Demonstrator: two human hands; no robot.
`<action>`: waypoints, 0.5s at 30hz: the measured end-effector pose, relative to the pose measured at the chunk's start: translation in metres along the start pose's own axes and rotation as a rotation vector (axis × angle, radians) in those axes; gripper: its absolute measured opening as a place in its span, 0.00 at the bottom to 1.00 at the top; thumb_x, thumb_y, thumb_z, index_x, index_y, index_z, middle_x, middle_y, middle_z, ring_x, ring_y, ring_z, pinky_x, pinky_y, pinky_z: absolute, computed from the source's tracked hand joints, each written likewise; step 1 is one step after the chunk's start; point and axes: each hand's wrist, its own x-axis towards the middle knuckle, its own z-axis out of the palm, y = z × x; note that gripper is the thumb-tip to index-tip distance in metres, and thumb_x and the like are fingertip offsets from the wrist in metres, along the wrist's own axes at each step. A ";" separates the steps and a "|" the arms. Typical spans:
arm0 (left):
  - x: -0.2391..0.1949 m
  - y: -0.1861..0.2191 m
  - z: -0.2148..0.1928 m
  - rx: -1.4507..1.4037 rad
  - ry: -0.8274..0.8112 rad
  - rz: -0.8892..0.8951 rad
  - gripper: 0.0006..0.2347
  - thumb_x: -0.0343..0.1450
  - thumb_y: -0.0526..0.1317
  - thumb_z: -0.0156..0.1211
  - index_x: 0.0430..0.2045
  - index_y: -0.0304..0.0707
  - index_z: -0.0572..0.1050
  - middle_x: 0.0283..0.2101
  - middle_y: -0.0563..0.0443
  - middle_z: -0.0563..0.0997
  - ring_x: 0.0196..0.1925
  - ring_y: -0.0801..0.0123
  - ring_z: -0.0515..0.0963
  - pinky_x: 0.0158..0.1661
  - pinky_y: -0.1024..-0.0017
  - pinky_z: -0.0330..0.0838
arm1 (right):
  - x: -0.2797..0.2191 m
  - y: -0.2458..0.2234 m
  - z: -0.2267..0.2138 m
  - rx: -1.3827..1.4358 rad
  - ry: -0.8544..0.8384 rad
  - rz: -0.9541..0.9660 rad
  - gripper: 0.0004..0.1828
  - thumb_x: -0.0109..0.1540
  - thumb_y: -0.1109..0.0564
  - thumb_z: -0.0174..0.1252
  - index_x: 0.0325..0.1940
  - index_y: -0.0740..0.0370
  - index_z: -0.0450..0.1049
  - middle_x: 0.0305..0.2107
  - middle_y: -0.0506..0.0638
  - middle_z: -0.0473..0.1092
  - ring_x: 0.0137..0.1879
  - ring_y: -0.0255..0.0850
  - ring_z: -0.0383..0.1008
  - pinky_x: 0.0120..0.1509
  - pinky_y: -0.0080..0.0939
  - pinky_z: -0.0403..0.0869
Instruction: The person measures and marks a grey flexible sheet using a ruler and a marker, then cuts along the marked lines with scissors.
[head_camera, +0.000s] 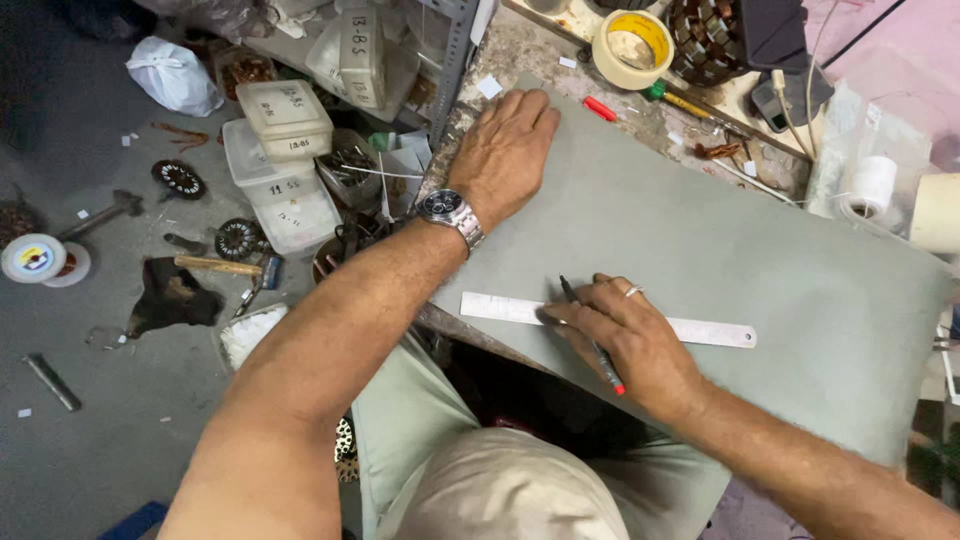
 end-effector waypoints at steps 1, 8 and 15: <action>-0.002 0.002 -0.005 -0.069 0.023 -0.022 0.10 0.71 0.33 0.50 0.45 0.33 0.75 0.49 0.44 0.73 0.55 0.55 0.71 0.57 0.59 0.69 | -0.001 -0.001 0.001 -0.002 -0.021 0.020 0.22 0.56 0.63 0.63 0.54 0.56 0.78 0.39 0.53 0.69 0.49 0.51 0.70 0.55 0.49 0.71; -0.131 0.031 -0.093 -0.164 0.027 0.053 0.09 0.76 0.40 0.60 0.43 0.33 0.80 0.37 0.46 0.75 0.41 0.61 0.74 0.42 0.62 0.73 | 0.000 -0.008 0.006 -0.064 -0.079 0.039 0.28 0.53 0.65 0.57 0.59 0.54 0.77 0.45 0.55 0.67 0.53 0.53 0.68 0.59 0.51 0.69; -0.208 0.062 -0.107 0.030 0.062 0.028 0.18 0.72 0.43 0.63 0.53 0.32 0.77 0.55 0.44 0.79 0.59 0.58 0.76 0.59 0.61 0.70 | 0.001 -0.025 0.020 -0.073 -0.061 0.016 0.28 0.54 0.65 0.59 0.59 0.57 0.77 0.43 0.56 0.65 0.51 0.54 0.67 0.72 0.63 0.63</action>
